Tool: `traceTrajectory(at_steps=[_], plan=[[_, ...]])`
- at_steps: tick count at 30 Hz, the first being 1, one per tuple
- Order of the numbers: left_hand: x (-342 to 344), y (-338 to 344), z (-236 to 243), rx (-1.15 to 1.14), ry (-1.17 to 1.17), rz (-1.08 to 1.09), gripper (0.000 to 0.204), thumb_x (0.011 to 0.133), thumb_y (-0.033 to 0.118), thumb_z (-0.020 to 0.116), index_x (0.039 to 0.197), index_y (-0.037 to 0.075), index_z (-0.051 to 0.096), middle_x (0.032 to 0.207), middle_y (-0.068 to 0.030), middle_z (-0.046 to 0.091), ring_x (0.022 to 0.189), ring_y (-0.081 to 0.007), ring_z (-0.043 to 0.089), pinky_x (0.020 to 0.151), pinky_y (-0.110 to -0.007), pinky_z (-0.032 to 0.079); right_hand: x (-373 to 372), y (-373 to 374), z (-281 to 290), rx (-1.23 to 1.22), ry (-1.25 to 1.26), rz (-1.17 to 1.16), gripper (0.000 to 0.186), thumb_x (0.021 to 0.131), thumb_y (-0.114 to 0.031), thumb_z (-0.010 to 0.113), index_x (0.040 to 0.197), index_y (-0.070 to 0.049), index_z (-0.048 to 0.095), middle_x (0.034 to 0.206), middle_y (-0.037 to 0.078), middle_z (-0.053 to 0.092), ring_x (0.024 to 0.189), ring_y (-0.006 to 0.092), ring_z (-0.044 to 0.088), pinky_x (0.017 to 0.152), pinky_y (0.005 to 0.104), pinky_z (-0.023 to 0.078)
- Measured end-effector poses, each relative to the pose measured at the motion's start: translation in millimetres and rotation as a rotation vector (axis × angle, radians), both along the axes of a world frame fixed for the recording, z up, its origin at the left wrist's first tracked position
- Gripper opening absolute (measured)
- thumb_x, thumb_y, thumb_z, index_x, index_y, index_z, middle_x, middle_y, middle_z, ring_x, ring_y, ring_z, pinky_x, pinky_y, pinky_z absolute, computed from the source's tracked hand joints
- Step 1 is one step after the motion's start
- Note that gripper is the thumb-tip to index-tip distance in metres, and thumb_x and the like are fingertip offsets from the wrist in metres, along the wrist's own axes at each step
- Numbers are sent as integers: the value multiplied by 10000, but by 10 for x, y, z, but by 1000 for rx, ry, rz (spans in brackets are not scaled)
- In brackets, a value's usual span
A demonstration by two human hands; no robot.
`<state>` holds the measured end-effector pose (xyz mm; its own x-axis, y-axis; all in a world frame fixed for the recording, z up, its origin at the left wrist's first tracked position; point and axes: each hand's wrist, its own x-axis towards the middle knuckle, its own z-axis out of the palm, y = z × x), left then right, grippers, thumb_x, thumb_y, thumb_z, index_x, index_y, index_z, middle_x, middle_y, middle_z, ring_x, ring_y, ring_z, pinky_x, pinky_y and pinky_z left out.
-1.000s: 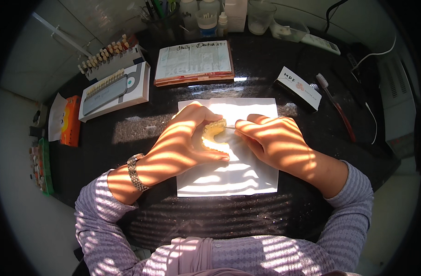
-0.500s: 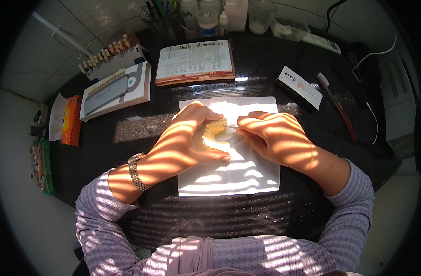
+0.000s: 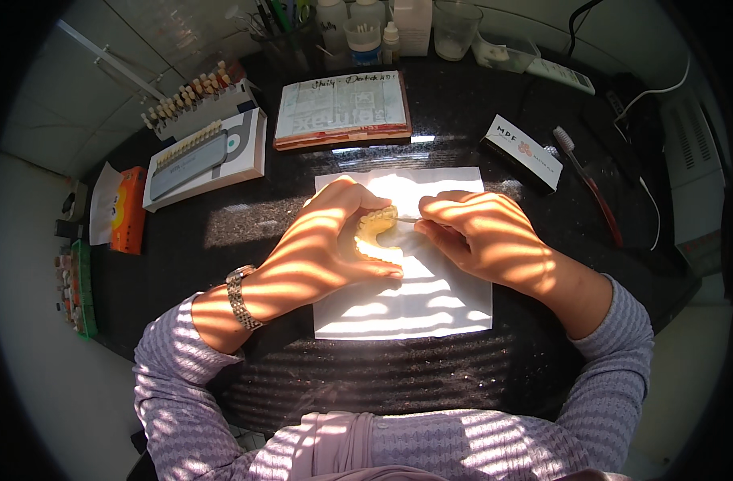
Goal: The person uses a metal tool to shape material on a dental model by hand while holding it over a piece of paper.
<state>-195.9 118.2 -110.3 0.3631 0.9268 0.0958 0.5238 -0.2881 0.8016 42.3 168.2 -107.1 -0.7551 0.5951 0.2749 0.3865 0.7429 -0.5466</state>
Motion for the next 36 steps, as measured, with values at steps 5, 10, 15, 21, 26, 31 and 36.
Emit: traceTrajectory(at_steps=[5, 10, 15, 21, 26, 31, 36], plan=[[7, -5, 63, -66, 66, 5, 688, 616, 183, 956, 1160, -14, 582, 1124, -123, 549, 1064, -213, 587, 941, -306, 498, 2, -83, -10, 62, -15, -38, 96, 880, -87, 692, 936, -12, 671, 816, 147, 672, 689, 323, 665, 601, 379, 525], [3, -3, 55, -63, 84, -14, 712, 614, 142, 968, 1178, -20, 566, 1155, -111, 534, 1092, -173, 583, 966, -277, 500, -2, -15, 5, 10, -22, -4, 135, 879, -95, 677, 986, -13, 682, 818, 159, 679, 702, 323, 675, 612, 377, 534], [9, 0, 72, -84, 82, -11, 710, 611, 142, 970, 1172, -22, 567, 1154, -110, 539, 1089, -170, 586, 961, -277, 504, 0, -85, -7, 41, -1, -35, 97, 881, -96, 688, 894, -11, 644, 799, 138, 660, 696, 310, 657, 610, 388, 511], [4, 0, 18, -3, 16, 4, 650, 618, 259, 931, 1125, 4, 615, 1048, -135, 582, 1004, -279, 608, 895, -362, 502, -7, -14, 15, -14, -33, -15, 103, 871, -101, 697, 890, -18, 639, 783, 135, 650, 674, 306, 648, 603, 390, 505], [-1, -8, 13, -9, 17, 11, 650, 614, 258, 932, 1120, 3, 615, 1046, -135, 583, 999, -279, 609, 890, -364, 503, -15, -37, -35, 34, 41, -13, 102, 871, -96, 699, 885, -15, 637, 771, 135, 647, 667, 304, 649, 600, 389, 508], [21, -2, 83, -53, 93, -2, 705, 596, 175, 977, 1153, -13, 587, 1126, -106, 556, 1066, -177, 597, 943, -287, 517, -12, -31, 29, -32, -15, -32, 103, 873, -99, 697, 889, -14, 641, 771, 128, 649, 684, 302, 654, 616, 390, 515], [13, -4, 34, -7, 43, 26, 655, 597, 253, 935, 1111, 1, 618, 1043, -136, 586, 988, -285, 610, 875, -367, 505, -23, -15, 31, -33, -26, -11, 99, 881, -102, 691, 896, -15, 646, 779, 130, 655, 699, 304, 658, 624, 388, 517]])
